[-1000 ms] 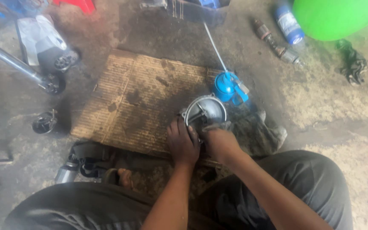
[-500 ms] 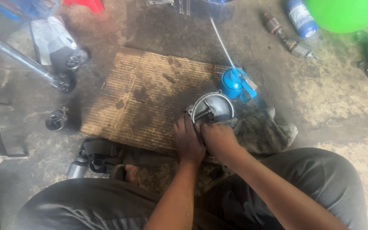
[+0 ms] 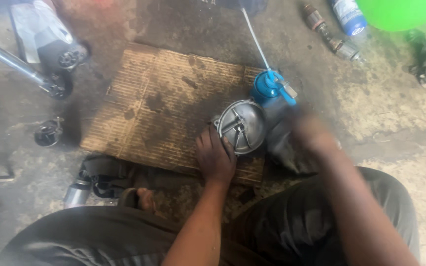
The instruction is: The person sits on the floor and uses a cloth to wipe a circular metal mechanical part, likely a brake drum or housing. They repeatedly rub the interior and exterior surfaces of the part with the cloth, turning it over to clean different areas.
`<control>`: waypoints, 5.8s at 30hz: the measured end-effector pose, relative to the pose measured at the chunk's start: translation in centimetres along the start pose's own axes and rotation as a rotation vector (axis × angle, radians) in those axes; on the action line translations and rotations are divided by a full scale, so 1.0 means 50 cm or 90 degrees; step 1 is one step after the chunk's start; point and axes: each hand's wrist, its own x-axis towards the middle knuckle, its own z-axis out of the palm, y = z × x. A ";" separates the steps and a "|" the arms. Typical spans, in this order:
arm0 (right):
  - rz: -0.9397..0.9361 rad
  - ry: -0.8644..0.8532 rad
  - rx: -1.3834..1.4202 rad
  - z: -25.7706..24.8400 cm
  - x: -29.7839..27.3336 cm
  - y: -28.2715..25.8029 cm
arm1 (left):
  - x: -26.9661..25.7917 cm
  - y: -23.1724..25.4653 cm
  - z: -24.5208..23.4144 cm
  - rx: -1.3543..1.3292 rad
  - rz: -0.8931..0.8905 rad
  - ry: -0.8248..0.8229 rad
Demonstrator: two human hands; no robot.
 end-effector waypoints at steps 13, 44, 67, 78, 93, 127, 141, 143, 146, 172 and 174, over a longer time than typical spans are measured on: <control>-0.216 0.539 -0.073 -0.111 -0.040 0.099 | 0.085 0.007 0.022 0.040 0.007 -0.048; -0.109 -0.049 0.781 0.052 -0.065 -0.095 | 0.133 0.196 0.001 -0.766 -0.373 -0.164; -0.211 -0.120 0.819 0.013 -0.103 -0.080 | 0.163 0.253 -0.117 -0.943 -0.288 -0.165; -0.232 -0.056 0.774 0.004 -0.103 -0.070 | 0.201 0.190 -0.113 -1.045 -0.405 -0.099; -0.380 0.055 0.444 0.005 -0.115 -0.080 | 0.205 0.214 -0.132 -1.063 -0.463 -0.139; 0.023 0.020 -0.165 -0.066 -0.006 0.026 | 0.191 0.175 -0.084 -0.904 -0.506 -0.135; 0.237 0.199 -0.133 -0.058 0.088 0.054 | 0.163 0.168 -0.080 -0.725 -0.350 -0.256; 0.212 0.297 -0.113 -0.100 0.049 0.018 | 0.164 0.176 -0.081 -0.717 -0.259 -0.238; 0.024 0.490 -0.141 -0.137 -0.012 0.009 | 0.169 0.183 -0.088 -0.710 -0.200 -0.253; -0.440 0.660 0.267 -0.059 -0.117 -0.130 | 0.152 0.193 -0.038 -0.881 -0.318 -0.263; -0.480 0.657 0.157 -0.056 -0.119 -0.128 | 0.148 0.190 -0.035 -0.875 -0.342 -0.252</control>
